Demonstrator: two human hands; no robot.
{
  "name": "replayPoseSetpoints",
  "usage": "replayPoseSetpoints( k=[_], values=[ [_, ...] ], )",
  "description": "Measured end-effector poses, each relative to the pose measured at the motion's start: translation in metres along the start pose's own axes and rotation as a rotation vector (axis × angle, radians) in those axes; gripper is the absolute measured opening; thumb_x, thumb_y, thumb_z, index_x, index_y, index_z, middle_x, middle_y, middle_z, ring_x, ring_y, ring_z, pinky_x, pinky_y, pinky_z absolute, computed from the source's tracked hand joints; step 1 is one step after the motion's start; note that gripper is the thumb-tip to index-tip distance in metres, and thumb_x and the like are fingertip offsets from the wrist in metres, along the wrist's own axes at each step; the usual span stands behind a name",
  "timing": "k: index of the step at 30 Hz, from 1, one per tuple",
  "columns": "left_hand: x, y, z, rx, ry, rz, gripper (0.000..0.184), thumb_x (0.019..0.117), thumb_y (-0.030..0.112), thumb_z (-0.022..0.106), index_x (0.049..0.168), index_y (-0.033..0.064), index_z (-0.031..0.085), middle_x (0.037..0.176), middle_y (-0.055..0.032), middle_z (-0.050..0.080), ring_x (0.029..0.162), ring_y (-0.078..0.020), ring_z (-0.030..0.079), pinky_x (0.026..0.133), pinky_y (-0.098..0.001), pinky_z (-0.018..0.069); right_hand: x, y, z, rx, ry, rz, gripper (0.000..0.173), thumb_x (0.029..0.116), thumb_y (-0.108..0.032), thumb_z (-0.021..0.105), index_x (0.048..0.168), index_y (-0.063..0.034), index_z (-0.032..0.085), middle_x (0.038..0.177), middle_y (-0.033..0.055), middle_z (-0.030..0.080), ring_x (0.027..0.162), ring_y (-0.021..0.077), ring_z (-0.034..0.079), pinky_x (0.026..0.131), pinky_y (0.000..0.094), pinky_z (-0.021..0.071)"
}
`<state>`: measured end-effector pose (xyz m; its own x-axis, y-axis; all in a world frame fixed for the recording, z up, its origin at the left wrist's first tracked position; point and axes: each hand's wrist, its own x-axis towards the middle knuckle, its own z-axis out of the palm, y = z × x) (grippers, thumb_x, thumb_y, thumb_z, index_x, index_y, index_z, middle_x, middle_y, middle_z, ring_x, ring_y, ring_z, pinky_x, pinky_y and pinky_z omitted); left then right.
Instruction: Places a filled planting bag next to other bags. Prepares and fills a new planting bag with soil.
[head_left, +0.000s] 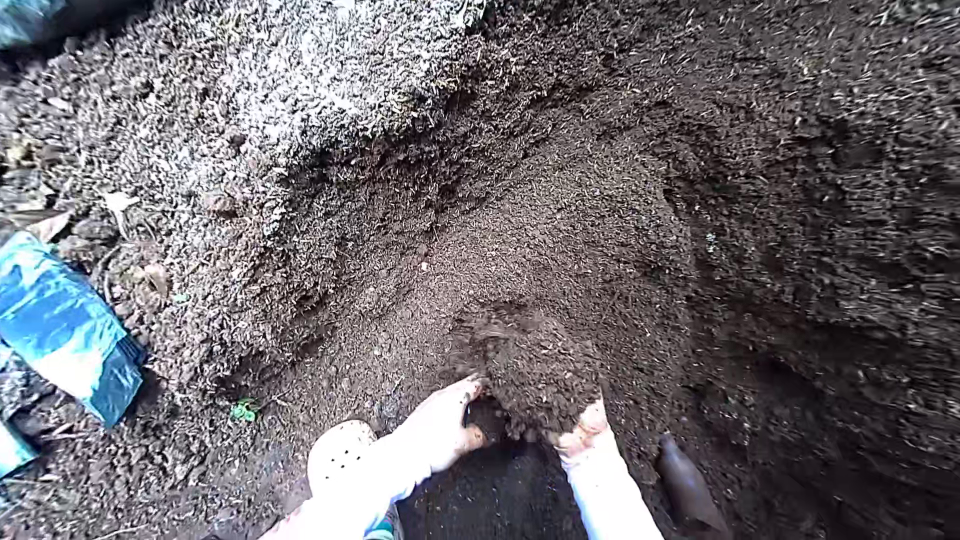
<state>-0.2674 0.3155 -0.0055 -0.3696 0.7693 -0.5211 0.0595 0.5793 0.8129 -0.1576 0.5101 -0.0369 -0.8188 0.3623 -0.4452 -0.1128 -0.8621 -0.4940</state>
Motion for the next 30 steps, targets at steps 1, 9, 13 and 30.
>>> replayPoseSetpoints(
  k=[1, 9, 13, 30],
  values=[
    [0.003, 0.006, 0.000, 0.002, 0.002, -0.001, 0.067, 0.0932, 0.013, 0.069, 0.153, -0.0016, 0.043, 0.161, -0.0196, 0.041, 0.150, -0.0272, 0.040, 0.124, -0.0442, 0.0290, -0.013, -0.005, 0.005, -0.018, -0.013, 0.012, 0.042, 0.0872, -0.064, 0.065, 0.095, -0.0231, 0.074, 0.088, 0.0008, 0.078, 0.079, 0.0128, 0.076, 0.067, 0.0343, 0.0639],
    [-0.012, 0.030, 0.018, 0.152, 0.008, -0.043, 0.065, 0.0932, 0.008, 0.067, 0.149, -0.0113, 0.041, 0.152, -0.0283, 0.047, 0.145, -0.0361, 0.044, 0.121, -0.0487, 0.0324, -0.064, 0.006, 0.047, -0.547, 0.199, -0.137, 0.046, 0.1106, -0.045, 0.028, 0.119, -0.0121, 0.060, 0.099, 0.0002, 0.074, 0.089, 0.0088, 0.073, 0.077, 0.0298, 0.0625],
    [-0.019, 0.030, 0.018, 0.161, 0.044, -0.048, 0.076, 0.0907, 0.005, 0.070, 0.155, -0.0090, 0.032, 0.160, -0.0249, 0.038, 0.150, -0.0326, 0.038, 0.124, -0.0444, 0.0287, -0.074, 0.010, 0.054, -1.032, 0.139, -0.161, 0.049, 0.1056, -0.024, 0.042, 0.143, 0.0064, 0.048, 0.147, 0.0166, 0.051, 0.132, 0.0134, 0.053, 0.110, 0.0299, 0.0457],
    [-0.043, 0.018, 0.019, 0.169, 0.107, 0.174, 0.071, 0.0941, 0.009, 0.064, 0.160, 0.0115, 0.038, 0.166, -0.0070, 0.036, 0.151, -0.0200, 0.039, 0.123, -0.0435, 0.0312, -0.085, 0.010, 0.024, -2.228, 0.047, -0.451, 0.029, 0.1026, -0.017, 0.053, 0.099, 0.0023, 0.074, 0.101, 0.0199, 0.071, 0.099, 0.0371, 0.070, 0.082, 0.0537, 0.0575]
  ],
)
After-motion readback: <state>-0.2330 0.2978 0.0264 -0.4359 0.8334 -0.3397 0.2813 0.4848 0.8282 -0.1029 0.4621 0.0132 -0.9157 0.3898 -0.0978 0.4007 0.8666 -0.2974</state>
